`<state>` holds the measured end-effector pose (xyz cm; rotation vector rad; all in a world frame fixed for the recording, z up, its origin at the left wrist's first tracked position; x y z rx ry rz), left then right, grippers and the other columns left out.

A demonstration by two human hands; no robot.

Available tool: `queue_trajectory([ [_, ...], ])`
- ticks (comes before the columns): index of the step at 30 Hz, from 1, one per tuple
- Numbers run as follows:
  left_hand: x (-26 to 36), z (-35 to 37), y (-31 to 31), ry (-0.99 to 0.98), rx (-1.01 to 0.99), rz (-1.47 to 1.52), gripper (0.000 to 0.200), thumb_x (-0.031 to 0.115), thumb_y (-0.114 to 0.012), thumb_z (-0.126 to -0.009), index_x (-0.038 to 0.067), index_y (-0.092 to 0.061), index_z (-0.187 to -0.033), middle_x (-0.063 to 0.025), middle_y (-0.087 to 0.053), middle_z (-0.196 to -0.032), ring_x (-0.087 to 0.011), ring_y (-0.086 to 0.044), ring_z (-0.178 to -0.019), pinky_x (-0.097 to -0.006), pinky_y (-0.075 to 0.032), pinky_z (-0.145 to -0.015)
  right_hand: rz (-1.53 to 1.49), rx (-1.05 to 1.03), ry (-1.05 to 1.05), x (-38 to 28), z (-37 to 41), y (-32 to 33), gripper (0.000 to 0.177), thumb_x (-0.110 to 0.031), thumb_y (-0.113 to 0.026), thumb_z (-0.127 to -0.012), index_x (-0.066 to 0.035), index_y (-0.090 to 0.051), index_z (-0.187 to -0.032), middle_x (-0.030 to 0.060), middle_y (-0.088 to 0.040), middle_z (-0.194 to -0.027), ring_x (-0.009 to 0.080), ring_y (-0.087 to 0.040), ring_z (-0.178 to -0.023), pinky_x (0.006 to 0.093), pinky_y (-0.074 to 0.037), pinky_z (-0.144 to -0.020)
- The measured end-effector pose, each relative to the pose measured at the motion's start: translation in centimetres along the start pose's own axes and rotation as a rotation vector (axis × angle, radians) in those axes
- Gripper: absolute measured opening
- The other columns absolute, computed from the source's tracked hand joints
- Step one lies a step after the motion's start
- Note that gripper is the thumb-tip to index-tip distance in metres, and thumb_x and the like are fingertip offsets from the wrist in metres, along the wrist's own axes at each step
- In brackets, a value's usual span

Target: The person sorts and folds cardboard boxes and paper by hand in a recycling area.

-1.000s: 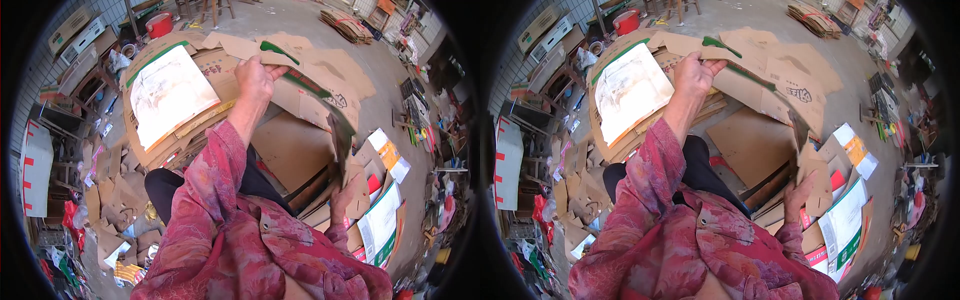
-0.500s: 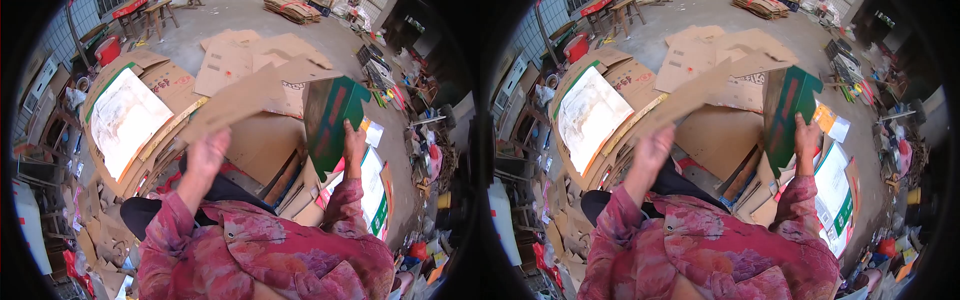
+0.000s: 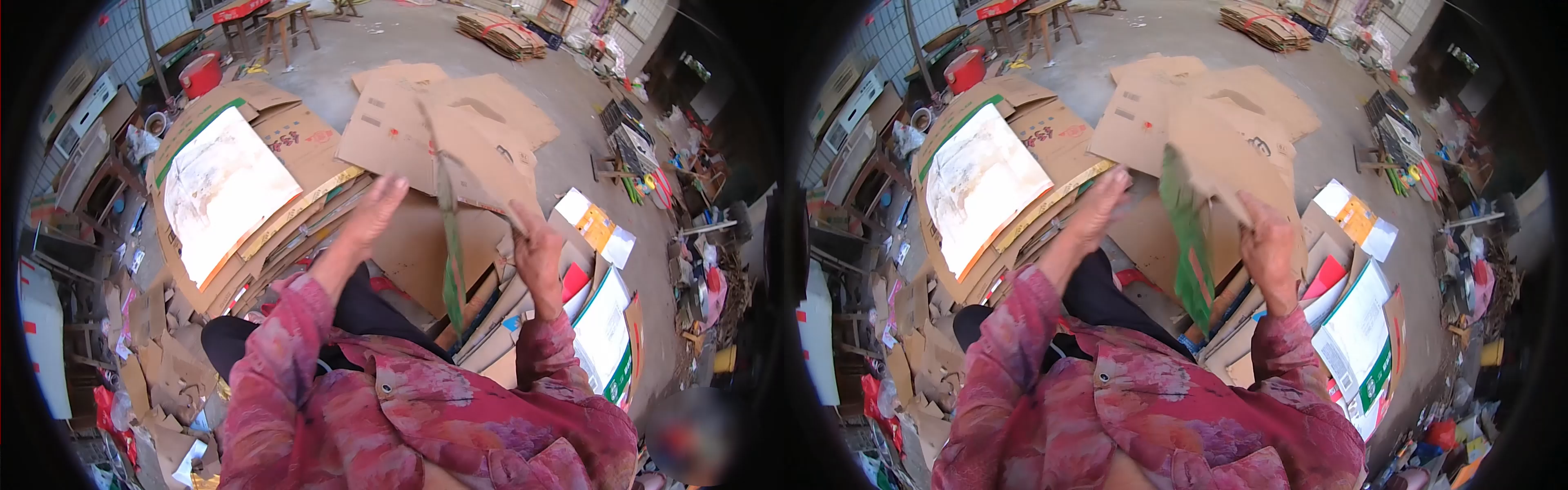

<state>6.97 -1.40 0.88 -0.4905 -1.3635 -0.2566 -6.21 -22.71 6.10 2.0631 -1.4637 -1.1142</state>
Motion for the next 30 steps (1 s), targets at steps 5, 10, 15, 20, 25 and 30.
queue_trajectory([
  [5, -2.1, 1.3, -0.8, 0.176, -0.210, 0.633, 0.072, 0.055, -0.056, -0.072, 0.008, -0.038, -0.123, -0.0102, -0.043, -0.122, -0.0241, -0.043, -0.111, -0.0463, -0.037, -0.088, -0.122, -0.261, 0.185, -5.3, 4.9, -3.7, 0.039, 0.001, -0.058, -0.064, 0.001, -0.054, -0.103, 0.0188, -0.057, -0.099, 0.0334, -0.055, -0.092, 0.0374, -0.044, -0.080],
  [10, -4.9, 1.4, 1.9, 0.363, -0.095, 0.497, 0.041, 0.012, -0.050, -0.071, -0.002, -0.046, -0.110, -0.0145, -0.055, -0.100, -0.0269, -0.055, -0.094, -0.0414, -0.042, -0.085, -0.405, -0.560, 0.100, -5.7, 8.2, -6.6, 0.047, -0.020, -0.064, -0.069, 0.001, -0.050, -0.109, 0.0226, -0.053, -0.105, 0.0354, -0.053, -0.096, 0.0370, -0.042, -0.083],
  [15, -3.7, 1.5, 1.3, 0.298, -0.095, 0.461, 0.040, 0.004, -0.047, -0.065, -0.004, -0.048, -0.104, -0.0147, -0.056, -0.094, -0.0243, -0.059, -0.079, -0.0356, -0.050, -0.072, -0.715, -0.916, -0.191, -5.4, 7.4, -5.5, 0.079, -0.043, -0.068, -0.065, -0.003, -0.036, -0.126, 0.0207, -0.042, -0.123, 0.0310, -0.043, -0.113, 0.0348, -0.034, -0.094],
  [20, 1.6, 1.9, 1.4, 0.060, -0.123, 0.569, 0.035, 0.001, -0.046, -0.066, -0.004, -0.050, -0.100, -0.0129, -0.056, -0.089, -0.0219, -0.059, -0.078, -0.0354, -0.050, -0.071, -0.867, -0.760, -0.275, -1.7, 7.2, -4.6, 0.079, -0.042, -0.066, -0.068, -0.002, -0.034, -0.127, 0.0159, -0.040, -0.127, 0.0254, -0.039, -0.117, 0.0357, -0.031, -0.096],
  [25, 6.6, 4.4, 6.5, -0.119, -0.037, 0.644, 0.029, 0.002, -0.049, -0.068, -0.002, -0.051, -0.096, -0.0123, -0.056, -0.088, -0.0210, -0.058, -0.078, -0.0354, -0.051, -0.071, -0.763, -0.313, -0.465, 1.0, 7.2, -3.4, 0.066, -0.037, -0.060, -0.075, 0.002, -0.038, -0.124, 0.0179, -0.044, -0.121, 0.0235, -0.046, -0.110, 0.0328, -0.037, -0.089],
  [30, 10.1, 9.3, 14.8, -0.344, 0.189, 0.632, 0.043, 0.002, -0.050, -0.067, 0.000, -0.048, -0.110, -0.0099, -0.055, -0.095, -0.0199, -0.055, -0.086, -0.0330, -0.048, -0.076, -0.766, -0.394, -0.461, 1.2, 7.5, -5.5, 0.055, -0.028, -0.056, -0.079, 0.006, -0.041, -0.119, 0.0166, -0.049, -0.115, 0.0223, -0.049, -0.105, 0.0313, -0.040, -0.086],
])
Point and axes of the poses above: each hand's wrist, its own z-axis away from the middle knuckle, its own y-axis out of the back of the hand, x = y × z, the point moved 3 cm from there along -z, towards the middle knuckle
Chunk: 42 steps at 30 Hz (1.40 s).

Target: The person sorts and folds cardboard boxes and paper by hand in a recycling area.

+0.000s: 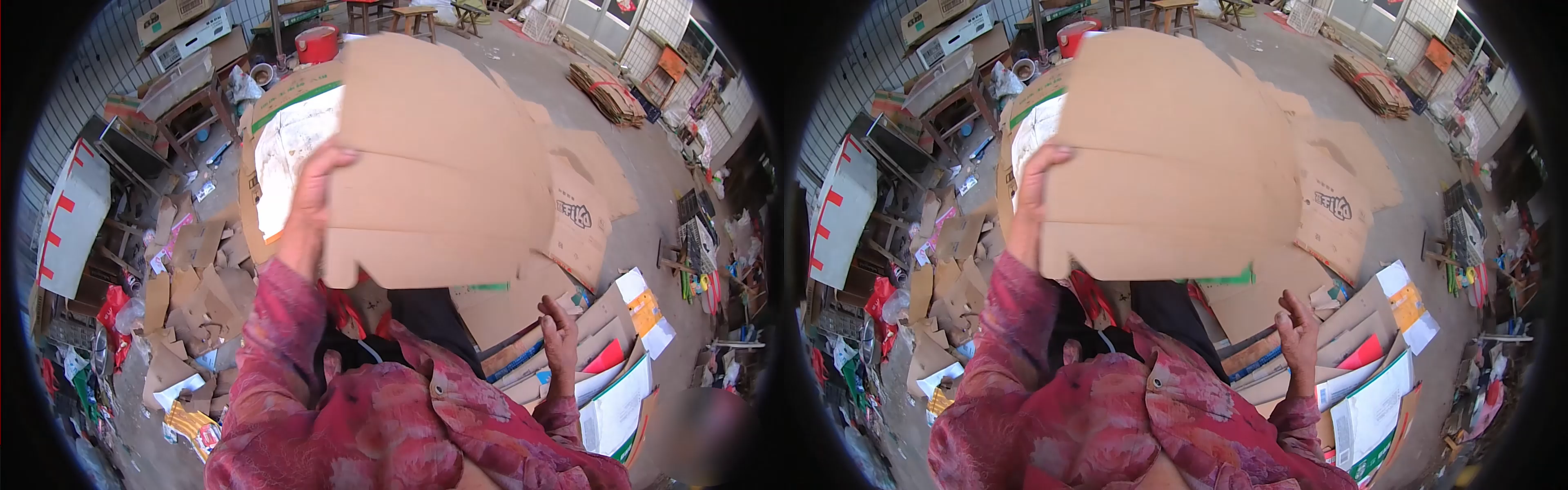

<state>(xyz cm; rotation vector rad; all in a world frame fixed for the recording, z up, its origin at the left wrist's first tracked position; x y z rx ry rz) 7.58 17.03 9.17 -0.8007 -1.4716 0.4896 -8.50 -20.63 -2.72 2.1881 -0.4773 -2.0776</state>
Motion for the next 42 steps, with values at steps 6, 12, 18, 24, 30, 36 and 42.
queue_trajectory([
  [6, 9.2, 1.5, 8.0, -0.186, 0.058, -0.016, 0.041, 0.006, -0.049, -0.070, -0.001, -0.047, -0.111, -0.0155, -0.055, -0.102, -0.0266, -0.056, -0.091, -0.0366, -0.048, -0.080, -0.062, -0.130, -0.081, 2.3, -1.6, -3.6, 0.056, -0.028, -0.060, -0.078, 0.007, -0.043, -0.118, 0.0165, -0.051, -0.113, 0.0223, -0.051, -0.102, 0.0317, -0.042, -0.084],
  [12, 9.6, -0.4, 29.2, -0.253, 0.683, -0.235, 0.025, 0.018, -0.047, -0.081, 0.002, -0.051, -0.100, -0.0108, -0.058, -0.086, -0.0220, -0.058, -0.068, -0.0321, -0.049, -0.055, 0.004, -0.279, -0.112, 3.2, -3.5, -7.5, 0.063, -0.036, -0.063, -0.075, 0.009, -0.044, -0.116, 0.0196, -0.055, -0.104, 0.0228, -0.054, -0.097, 0.0310, -0.043, -0.080],
  [18, 2.5, 2.6, 31.8, 0.142, 0.975, -0.826, 0.014, 0.023, -0.053, -0.080, 0.009, -0.051, -0.084, 0.0024, -0.037, -0.056, -0.0062, -0.032, -0.040, -0.0209, -0.021, -0.033, 0.163, -0.401, -0.134, 3.7, -5.8, -11.3, 0.057, -0.036, -0.061, -0.076, 0.009, -0.049, -0.110, 0.0193, -0.057, -0.099, 0.0223, -0.055, -0.093, 0.0306, -0.043, -0.080],
  [24, -1.6, -1.5, 29.5, 0.209, 0.654, -1.303, 0.050, 0.022, -0.058, -0.077, -0.004, -0.043, -0.117, -0.0120, -0.055, -0.088, -0.0181, -0.054, -0.071, -0.0271, -0.043, -0.060, 0.243, -0.539, -0.043, 5.1, -13.8, -17.3, 0.049, -0.033, -0.055, -0.081, 0.008, -0.050, -0.109, 0.0145, -0.060, -0.093, 0.0170, -0.056, -0.087, 0.0270, -0.044, -0.074],
  [30, -2.5, -2.1, 28.9, 0.335, 0.576, -1.358, 0.055, 0.024, -0.059, -0.077, -0.007, -0.041, -0.119, -0.0223, -0.047, -0.118, -0.0263, -0.047, -0.109, -0.0301, -0.037, -0.090, -0.412, -0.499, -0.586, 6.6, -20.6, -27.8, 0.061, -0.036, -0.057, -0.080, 0.004, -0.036, -0.120, 0.0159, -0.049, -0.112, 0.0215, -0.051, -0.097, 0.0323, -0.045, -0.081],
  [36, -1.3, -1.2, 30.8, 0.418, 0.637, -1.448, 0.053, 0.029, -0.058, -0.074, -0.003, -0.048, -0.115, -0.0221, -0.050, -0.114, -0.0291, -0.049, -0.107, -0.0326, -0.038, -0.090, -0.646, -0.091, -0.907, 13.7, -26.3, -34.6, 0.045, -0.034, -0.066, -0.074, -0.009, -0.047, -0.105, 0.0091, -0.051, -0.101, 0.0171, -0.052, -0.084, 0.0262, -0.044, -0.066],
  [42, -2.6, -2.4, 28.8, 0.340, 0.449, -1.760, 0.054, 0.030, -0.060, -0.073, -0.002, -0.048, -0.114, -0.0212, -0.049, -0.115, -0.0308, -0.047, -0.108, -0.0343, -0.036, -0.092, -0.712, -0.096, -0.879, 16.9, -30.7, -36.2, 0.044, -0.041, -0.068, -0.069, -0.017, -0.049, -0.100, 0.0052, -0.054, -0.084, 0.0140, -0.051, -0.067, 0.0306, -0.045, -0.064],
])
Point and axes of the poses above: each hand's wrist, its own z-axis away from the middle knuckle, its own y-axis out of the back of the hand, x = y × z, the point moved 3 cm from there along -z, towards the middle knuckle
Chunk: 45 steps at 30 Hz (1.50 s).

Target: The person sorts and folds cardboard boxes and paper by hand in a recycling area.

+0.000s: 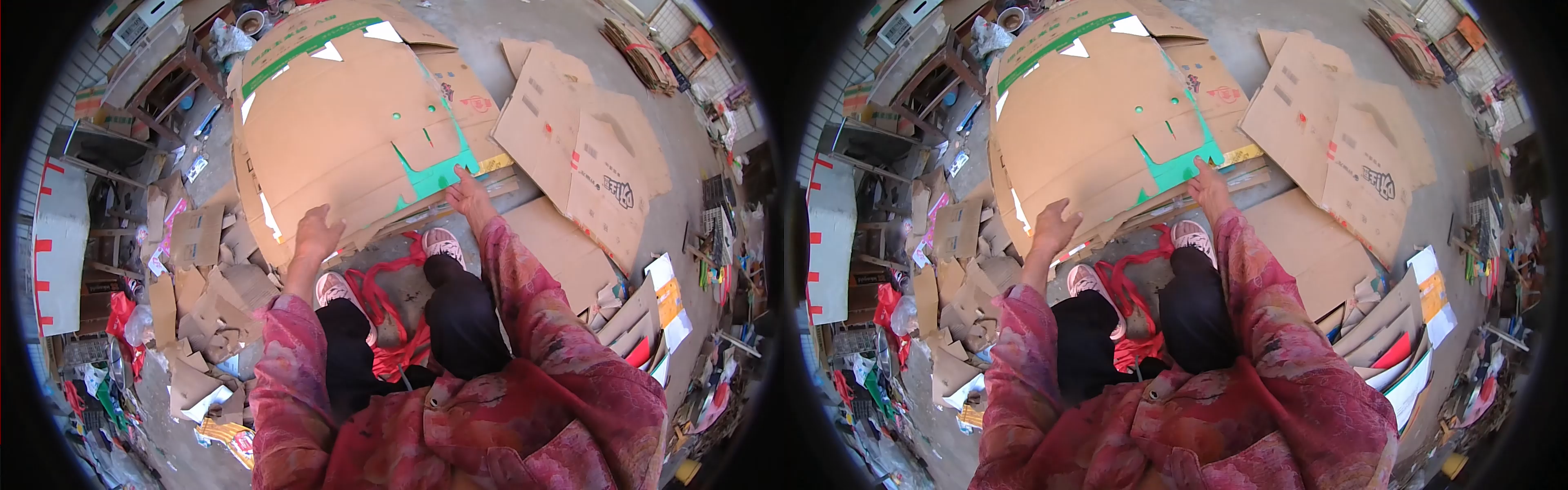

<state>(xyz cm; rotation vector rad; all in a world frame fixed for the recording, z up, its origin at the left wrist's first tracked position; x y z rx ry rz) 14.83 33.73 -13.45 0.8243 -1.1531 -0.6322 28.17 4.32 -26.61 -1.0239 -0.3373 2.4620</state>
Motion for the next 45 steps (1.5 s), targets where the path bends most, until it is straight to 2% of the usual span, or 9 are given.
queue_trajectory([
  [7, 4.6, -0.1, -2.0, -0.116, -0.132, -0.160, 0.065, 0.032, -0.065, -0.068, 0.002, -0.042, -0.121, -0.0214, -0.037, -0.125, -0.0348, -0.037, -0.114, -0.0363, -0.033, -0.095, -0.044, 0.130, -0.074, -1.7, 2.0, -1.7, 0.017, -0.028, -0.062, -0.077, -0.015, -0.051, -0.075, -0.0028, -0.047, -0.054, 0.0107, -0.044, -0.045, 0.0273, -0.038, -0.045],
  [15, 8.4, 1.0, -0.5, -0.271, 0.208, -0.417, 0.077, 0.026, -0.071, -0.062, 0.017, -0.033, -0.128, -0.0150, -0.034, -0.129, -0.0343, -0.035, -0.116, -0.0410, -0.030, -0.095, -0.135, -0.421, 0.189, -7.2, 9.1, -8.8, 0.010, -0.017, -0.060, -0.078, -0.012, -0.053, -0.083, 0.0009, -0.055, -0.071, 0.0122, -0.050, -0.061, 0.0277, -0.043, -0.055],
  [21, 7.8, -0.7, 3.7, -0.328, 0.616, -0.136, 0.048, 0.015, -0.061, -0.074, 0.014, -0.046, -0.119, -0.0110, -0.051, -0.116, -0.0312, -0.048, -0.105, -0.0387, -0.038, -0.087, -0.054, -0.819, 0.366, -10.5, 16.7, -13.1, 0.016, -0.019, -0.062, -0.077, -0.012, -0.054, -0.090, 0.0006, -0.058, -0.078, 0.0130, -0.053, -0.070, 0.0278, -0.044, -0.065],
  [24, 8.4, -0.1, 6.1, -0.269, 0.743, 0.210, 0.030, 0.013, -0.057, -0.079, 0.008, -0.055, -0.109, -0.0146, -0.060, -0.098, -0.0275, -0.058, -0.091, -0.0321, -0.044, -0.078, -0.025, -0.437, 0.274, -6.9, 12.6, -9.7, 0.020, -0.023, -0.064, -0.076, -0.011, -0.051, -0.086, -0.0013, -0.053, -0.070, 0.0105, -0.047, -0.055, 0.0233, -0.041, -0.052],
  [26, 8.5, -0.1, 7.2, -0.273, 0.767, 0.260, 0.030, 0.014, -0.056, -0.080, 0.007, -0.055, -0.109, -0.0147, -0.059, -0.099, -0.0268, -0.058, -0.091, -0.0314, -0.043, -0.078, -0.032, -0.225, -0.086, -2.5, 7.5, -5.5, 0.023, -0.023, -0.068, -0.073, -0.014, -0.048, -0.079, -0.0029, -0.044, -0.062, 0.0104, -0.041, -0.051, 0.0233, -0.036, -0.046],
  [29, 8.6, -0.2, 8.2, -0.277, 0.797, 0.370, 0.029, 0.015, -0.056, -0.081, 0.004, -0.055, -0.108, -0.0152, -0.059, -0.100, -0.0252, -0.058, -0.091, -0.0300, -0.043, -0.079, -0.160, -0.404, -0.192, 2.1, 1.9, -3.2, 0.025, -0.028, -0.072, -0.068, -0.015, -0.053, -0.079, -0.0031, -0.048, -0.063, 0.0106, -0.044, -0.057, 0.0261, -0.039, -0.055],
  [32, 8.6, 0.1, 8.7, -0.265, 0.808, 0.418, 0.028, 0.012, -0.055, -0.082, 0.002, -0.055, -0.107, -0.0156, -0.059, -0.100, -0.0241, -0.058, -0.092, -0.0293, -0.042, -0.080, -0.239, -0.127, -0.249, 2.6, 1.0, -5.8, 0.024, -0.021, -0.073, -0.068, -0.013, -0.053, -0.080, -0.0015, -0.051, -0.069, 0.0126, -0.046, -0.062, 0.0282, -0.041, -0.057],
  [40, 8.2, -0.5, 7.6, -0.313, 0.806, 0.287, 0.030, 0.001, -0.057, -0.076, 0.001, -0.055, -0.106, -0.0153, -0.058, -0.101, -0.0289, -0.055, -0.095, -0.0328, -0.042, -0.082, -0.452, -0.253, -0.159, -1.2, 4.3, -12.2, 0.028, -0.015, -0.059, -0.079, -0.011, -0.049, -0.105, 0.0061, -0.054, -0.103, 0.0191, -0.054, -0.090, 0.0354, -0.048, -0.077],
  [45, 7.5, -0.8, 7.5, -0.363, 0.875, 0.250, 0.031, 0.003, -0.058, -0.075, 0.002, -0.055, -0.106, -0.0150, -0.058, -0.100, -0.0300, -0.055, -0.093, -0.0344, -0.042, -0.082, -0.424, -0.393, 0.432, -11.2, 10.7, -12.2, 0.040, -0.022, -0.049, -0.086, -0.001, -0.038, -0.118, 0.0132, -0.047, -0.116, 0.0264, -0.047, -0.106, 0.0406, -0.038, -0.093],
])
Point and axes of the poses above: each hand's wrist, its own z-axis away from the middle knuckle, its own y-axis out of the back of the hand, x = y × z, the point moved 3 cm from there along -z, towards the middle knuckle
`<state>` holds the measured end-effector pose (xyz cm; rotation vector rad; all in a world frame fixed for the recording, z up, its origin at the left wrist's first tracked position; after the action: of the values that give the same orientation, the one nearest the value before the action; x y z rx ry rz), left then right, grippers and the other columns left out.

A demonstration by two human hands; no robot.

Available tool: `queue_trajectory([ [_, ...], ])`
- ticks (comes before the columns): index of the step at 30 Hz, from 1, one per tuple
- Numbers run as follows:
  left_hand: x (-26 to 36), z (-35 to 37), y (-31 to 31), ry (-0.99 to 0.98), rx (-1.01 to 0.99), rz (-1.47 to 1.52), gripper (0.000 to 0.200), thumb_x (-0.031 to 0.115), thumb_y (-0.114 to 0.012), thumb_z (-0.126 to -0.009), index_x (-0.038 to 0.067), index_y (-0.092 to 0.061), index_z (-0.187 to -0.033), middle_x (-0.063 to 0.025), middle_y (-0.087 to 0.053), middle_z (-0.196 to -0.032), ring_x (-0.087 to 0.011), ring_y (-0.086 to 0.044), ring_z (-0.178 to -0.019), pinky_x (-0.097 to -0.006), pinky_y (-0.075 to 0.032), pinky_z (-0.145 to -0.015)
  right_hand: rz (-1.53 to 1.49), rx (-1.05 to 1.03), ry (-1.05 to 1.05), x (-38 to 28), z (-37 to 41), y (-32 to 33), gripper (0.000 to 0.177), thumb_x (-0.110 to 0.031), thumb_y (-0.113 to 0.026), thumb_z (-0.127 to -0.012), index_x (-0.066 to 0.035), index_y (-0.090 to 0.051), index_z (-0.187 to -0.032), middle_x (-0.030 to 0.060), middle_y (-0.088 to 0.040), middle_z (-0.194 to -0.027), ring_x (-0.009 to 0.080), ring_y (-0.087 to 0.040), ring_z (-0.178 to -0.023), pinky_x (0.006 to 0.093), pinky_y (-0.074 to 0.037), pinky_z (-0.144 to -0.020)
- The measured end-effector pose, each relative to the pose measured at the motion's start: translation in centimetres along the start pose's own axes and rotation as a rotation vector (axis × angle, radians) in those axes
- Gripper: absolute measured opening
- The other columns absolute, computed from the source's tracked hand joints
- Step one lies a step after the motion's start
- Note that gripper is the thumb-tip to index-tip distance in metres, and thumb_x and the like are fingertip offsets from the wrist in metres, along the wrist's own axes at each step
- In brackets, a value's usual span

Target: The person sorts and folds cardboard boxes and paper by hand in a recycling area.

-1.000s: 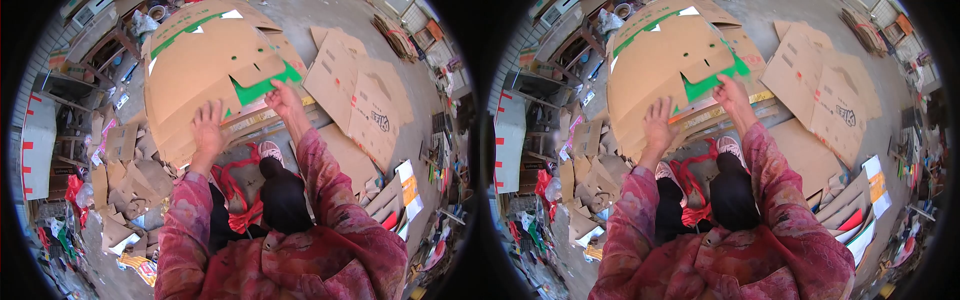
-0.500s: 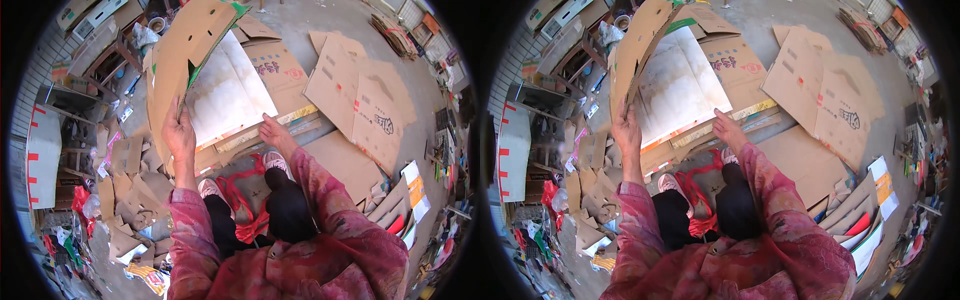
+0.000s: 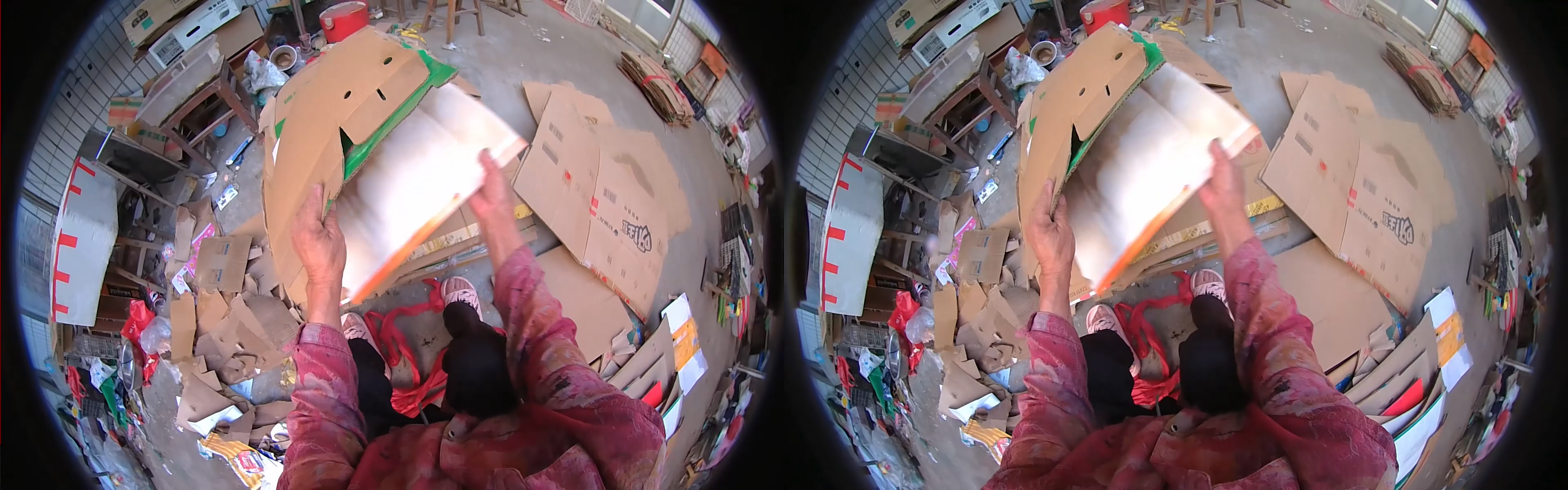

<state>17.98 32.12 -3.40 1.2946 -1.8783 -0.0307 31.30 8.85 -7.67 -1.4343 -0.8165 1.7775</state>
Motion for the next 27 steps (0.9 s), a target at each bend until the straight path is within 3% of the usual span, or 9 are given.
queue_trajectory([
  [4, -0.5, 2.2, -2.4, -0.058, -0.116, -0.087, 0.035, 0.005, -0.060, -0.073, 0.004, -0.054, -0.108, -0.0134, -0.057, -0.105, -0.0290, -0.052, -0.097, -0.0354, -0.040, -0.085, 0.041, -0.069, 0.273, -9.1, 3.0, 1.1, 0.041, -0.020, -0.048, -0.086, 0.000, -0.036, -0.120, 0.0144, -0.046, -0.119, 0.0268, -0.045, -0.109, 0.0401, -0.035, -0.095],
  [6, -2.5, 4.1, -4.5, -0.066, -0.232, -0.151, 0.041, 0.012, -0.060, -0.073, 0.008, -0.052, -0.113, -0.0102, -0.051, -0.115, -0.0287, -0.047, -0.105, -0.0373, -0.038, -0.087, 0.146, 0.034, 0.420, -13.7, 5.7, 2.7, 0.038, -0.020, -0.046, -0.087, 0.000, -0.038, -0.119, 0.0135, -0.048, -0.116, 0.0260, -0.047, -0.107, 0.0399, -0.037, -0.094],
  [11, -4.4, 7.7, -6.9, -0.136, -0.795, -0.308, 0.046, 0.024, -0.061, -0.073, 0.013, -0.049, -0.116, -0.0077, -0.051, -0.113, -0.0308, -0.045, -0.101, -0.0377, -0.039, -0.084, 0.279, 0.054, 0.521, -22.5, 12.5, 10.8, 0.035, -0.022, -0.044, -0.089, -0.001, -0.043, -0.116, 0.0138, -0.049, -0.116, 0.0258, -0.049, -0.106, 0.0415, -0.038, -0.093],
  [12, -5.0, 8.0, -6.9, -0.121, -0.795, -0.296, 0.046, 0.024, -0.061, -0.073, 0.013, -0.049, -0.116, -0.0077, -0.051, -0.113, -0.0308, -0.045, -0.101, -0.0377, -0.039, -0.084, 0.306, 0.098, 0.516, -23.8, 14.1, 12.6, 0.036, -0.022, -0.044, -0.088, -0.001, -0.042, -0.117, 0.0139, -0.049, -0.117, 0.0258, -0.048, -0.106, 0.0416, -0.037, -0.093],
  [14, -6.2, 9.0, -7.8, -0.113, -1.086, -0.324, 0.040, 0.026, -0.059, -0.074, 0.012, -0.052, -0.111, -0.0064, -0.053, -0.110, -0.0317, -0.046, -0.097, -0.0378, -0.040, -0.081, 0.272, 0.251, 0.494, -25.0, 17.8, 13.7, 0.037, -0.022, -0.045, -0.088, -0.001, -0.041, -0.118, 0.0140, -0.048, -0.117, 0.0259, -0.048, -0.106, 0.0415, -0.036, -0.095],
  [18, -6.4, 8.5, -8.4, -0.067, -0.997, -0.334, 0.031, 0.030, -0.055, -0.078, 0.016, -0.054, -0.105, -0.0048, -0.056, -0.102, -0.0298, -0.047, -0.098, -0.0414, -0.041, -0.077, 0.315, 0.363, 0.558, -26.8, 22.3, 16.0, 0.038, -0.020, -0.047, -0.087, 0.004, -0.040, -0.116, 0.0156, -0.048, -0.116, 0.0266, -0.048, -0.105, 0.0407, -0.039, -0.091],
  [20, -6.3, 7.1, -7.7, 0.172, -0.824, -0.208, 0.028, 0.031, -0.053, -0.080, 0.013, -0.057, -0.101, -0.0092, -0.060, -0.092, -0.0303, -0.053, -0.091, -0.0409, -0.043, -0.075, 0.337, 0.342, 0.573, -27.2, 22.7, 15.2, 0.037, -0.020, -0.047, -0.087, 0.004, -0.041, -0.115, 0.0150, -0.049, -0.114, 0.0255, -0.050, -0.103, 0.0396, -0.041, -0.089],
  [25, -3.9, 4.3, -2.5, 0.114, -0.476, 0.101, 0.033, 0.028, -0.050, -0.085, 0.003, -0.056, -0.105, -0.0155, -0.060, -0.095, -0.0265, -0.057, -0.086, -0.0333, -0.044, -0.078, 0.543, 0.260, 0.737, -26.5, 21.1, 9.1, 0.035, -0.019, -0.050, -0.086, 0.004, -0.044, -0.111, 0.0110, -0.054, -0.105, 0.0210, -0.055, -0.093, 0.0354, -0.046, -0.083],
  [27, -3.2, 3.3, 0.0, 0.099, -0.375, 0.161, 0.035, 0.030, -0.049, -0.086, 0.001, -0.055, -0.105, -0.0147, -0.060, -0.097, -0.0229, -0.057, -0.089, -0.0308, -0.043, -0.079, 0.661, 0.151, 0.936, -25.4, 19.8, 5.5, 0.027, -0.017, -0.052, -0.085, 0.003, -0.050, -0.103, 0.0071, -0.056, -0.095, 0.0153, -0.055, -0.080, 0.0297, -0.046, -0.070],
])
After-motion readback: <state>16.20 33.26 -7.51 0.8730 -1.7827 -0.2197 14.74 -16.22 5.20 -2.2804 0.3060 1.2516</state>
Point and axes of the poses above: each hand's wrist, its own z-axis away from the middle knuckle, its own y-axis out of the back of the hand, x = y × z, the point moved 3 cm from there along -z, towards the middle knuckle
